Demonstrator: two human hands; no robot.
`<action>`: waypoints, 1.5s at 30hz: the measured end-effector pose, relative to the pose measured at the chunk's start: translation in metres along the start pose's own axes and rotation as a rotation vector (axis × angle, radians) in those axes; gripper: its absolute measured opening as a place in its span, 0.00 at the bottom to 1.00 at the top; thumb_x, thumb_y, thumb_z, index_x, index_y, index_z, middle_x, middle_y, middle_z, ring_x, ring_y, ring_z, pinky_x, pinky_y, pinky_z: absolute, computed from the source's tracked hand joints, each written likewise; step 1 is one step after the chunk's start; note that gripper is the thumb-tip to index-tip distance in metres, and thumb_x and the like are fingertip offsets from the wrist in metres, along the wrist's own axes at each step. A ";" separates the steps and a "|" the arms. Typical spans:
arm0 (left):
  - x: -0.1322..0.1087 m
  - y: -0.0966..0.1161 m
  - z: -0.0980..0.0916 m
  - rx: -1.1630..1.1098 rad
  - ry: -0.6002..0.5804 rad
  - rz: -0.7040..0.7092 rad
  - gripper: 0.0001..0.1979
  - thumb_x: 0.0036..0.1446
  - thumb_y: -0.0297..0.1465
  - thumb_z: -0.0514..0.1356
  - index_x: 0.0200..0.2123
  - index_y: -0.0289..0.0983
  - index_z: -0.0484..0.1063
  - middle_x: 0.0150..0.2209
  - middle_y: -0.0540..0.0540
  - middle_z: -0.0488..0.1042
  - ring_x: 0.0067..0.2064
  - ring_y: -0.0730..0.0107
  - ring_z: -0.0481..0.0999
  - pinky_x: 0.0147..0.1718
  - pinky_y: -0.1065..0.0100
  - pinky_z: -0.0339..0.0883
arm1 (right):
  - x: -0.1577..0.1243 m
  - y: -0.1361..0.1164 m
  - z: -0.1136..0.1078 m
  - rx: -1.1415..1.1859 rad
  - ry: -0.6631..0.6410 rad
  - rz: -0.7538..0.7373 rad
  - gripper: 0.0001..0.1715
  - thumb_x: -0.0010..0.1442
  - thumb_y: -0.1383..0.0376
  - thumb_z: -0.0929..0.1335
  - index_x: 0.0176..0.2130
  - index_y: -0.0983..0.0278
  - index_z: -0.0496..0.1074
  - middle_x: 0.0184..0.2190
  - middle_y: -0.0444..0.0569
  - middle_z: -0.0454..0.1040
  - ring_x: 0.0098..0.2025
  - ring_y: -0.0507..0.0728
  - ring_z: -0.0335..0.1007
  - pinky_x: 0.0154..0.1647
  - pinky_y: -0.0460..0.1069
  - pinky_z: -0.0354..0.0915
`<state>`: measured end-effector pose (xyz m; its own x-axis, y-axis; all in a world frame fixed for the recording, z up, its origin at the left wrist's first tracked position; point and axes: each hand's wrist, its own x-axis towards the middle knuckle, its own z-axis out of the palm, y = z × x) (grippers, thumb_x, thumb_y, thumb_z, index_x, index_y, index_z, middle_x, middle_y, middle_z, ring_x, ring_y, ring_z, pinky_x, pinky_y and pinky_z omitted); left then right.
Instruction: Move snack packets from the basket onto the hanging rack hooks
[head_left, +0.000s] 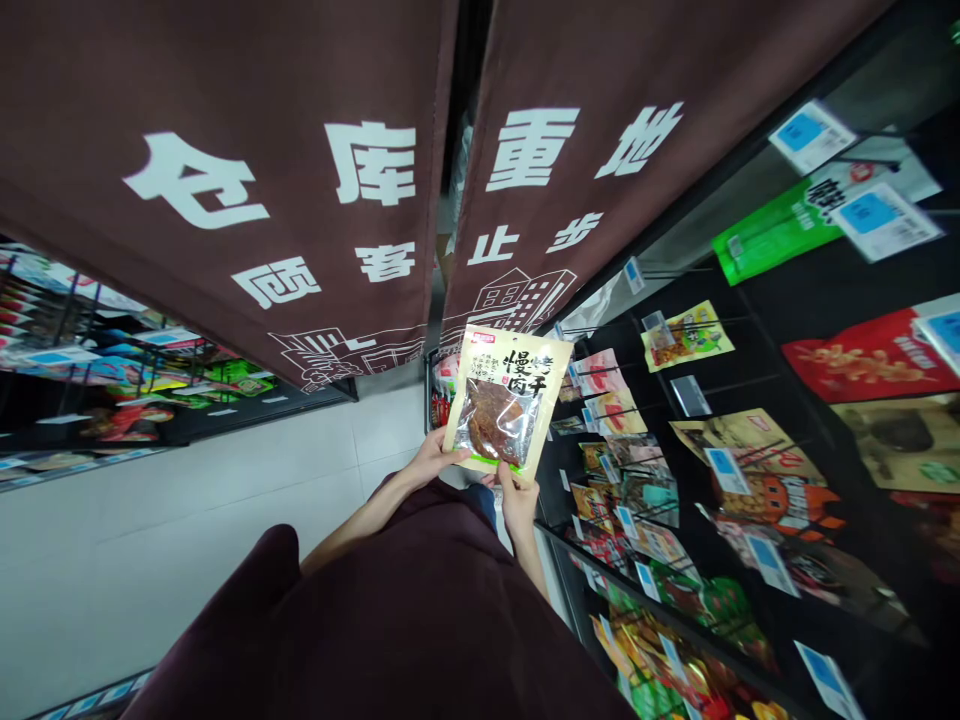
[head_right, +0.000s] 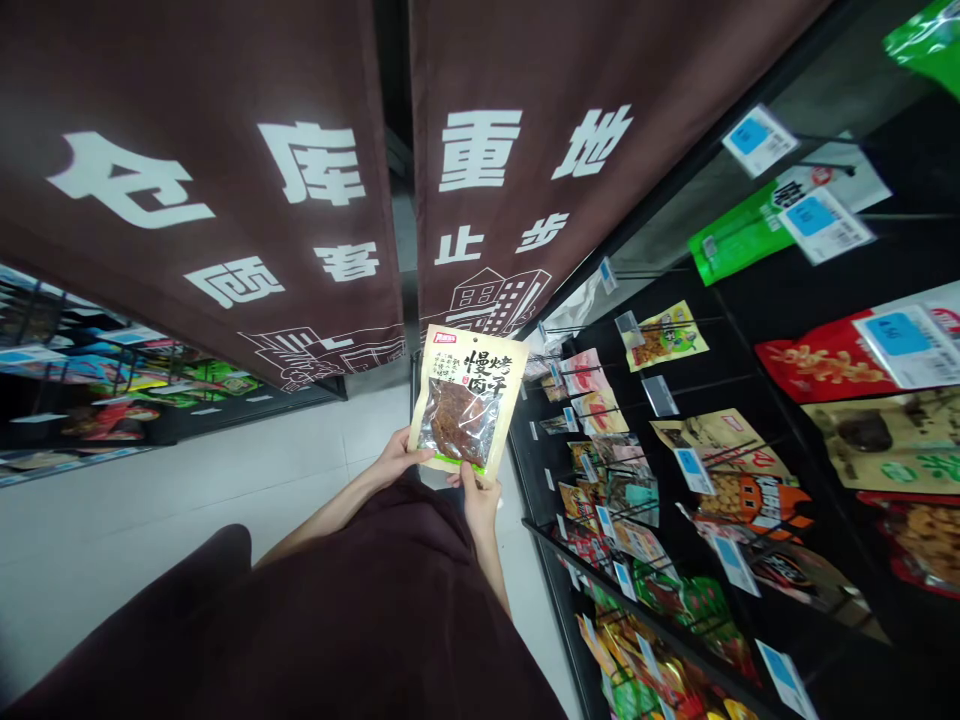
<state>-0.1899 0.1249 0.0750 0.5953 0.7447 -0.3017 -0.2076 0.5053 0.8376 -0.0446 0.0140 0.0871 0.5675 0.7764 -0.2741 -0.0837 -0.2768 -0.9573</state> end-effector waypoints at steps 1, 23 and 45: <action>0.000 0.000 0.000 0.003 0.000 0.002 0.24 0.45 0.37 0.73 0.42 0.30 0.72 0.37 0.44 0.76 0.35 0.67 0.74 0.35 0.70 0.68 | 0.000 -0.001 0.000 0.001 0.000 0.002 0.27 0.58 0.50 0.70 0.21 0.68 0.76 0.21 0.52 0.78 0.24 0.56 0.73 0.31 0.49 0.69; 0.001 0.010 -0.003 0.059 0.033 0.015 0.27 0.40 0.40 0.75 0.39 0.30 0.71 0.33 0.46 0.75 0.32 0.68 0.72 0.31 0.70 0.65 | 0.002 -0.008 0.008 -0.022 0.000 -0.005 0.30 0.58 0.47 0.69 0.20 0.68 0.76 0.20 0.51 0.77 0.23 0.56 0.71 0.31 0.49 0.69; 0.008 0.009 -0.003 0.051 0.036 0.019 0.26 0.40 0.38 0.74 0.39 0.31 0.72 0.33 0.47 0.74 0.32 0.70 0.71 0.31 0.71 0.65 | 0.009 -0.013 0.010 -0.042 0.012 0.016 0.29 0.58 0.47 0.68 0.19 0.65 0.76 0.19 0.50 0.77 0.22 0.55 0.72 0.31 0.49 0.70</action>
<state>-0.1896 0.1366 0.0787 0.5628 0.7698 -0.3010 -0.1782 0.4686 0.8653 -0.0470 0.0302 0.0960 0.5759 0.7650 -0.2883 -0.0583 -0.3133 -0.9479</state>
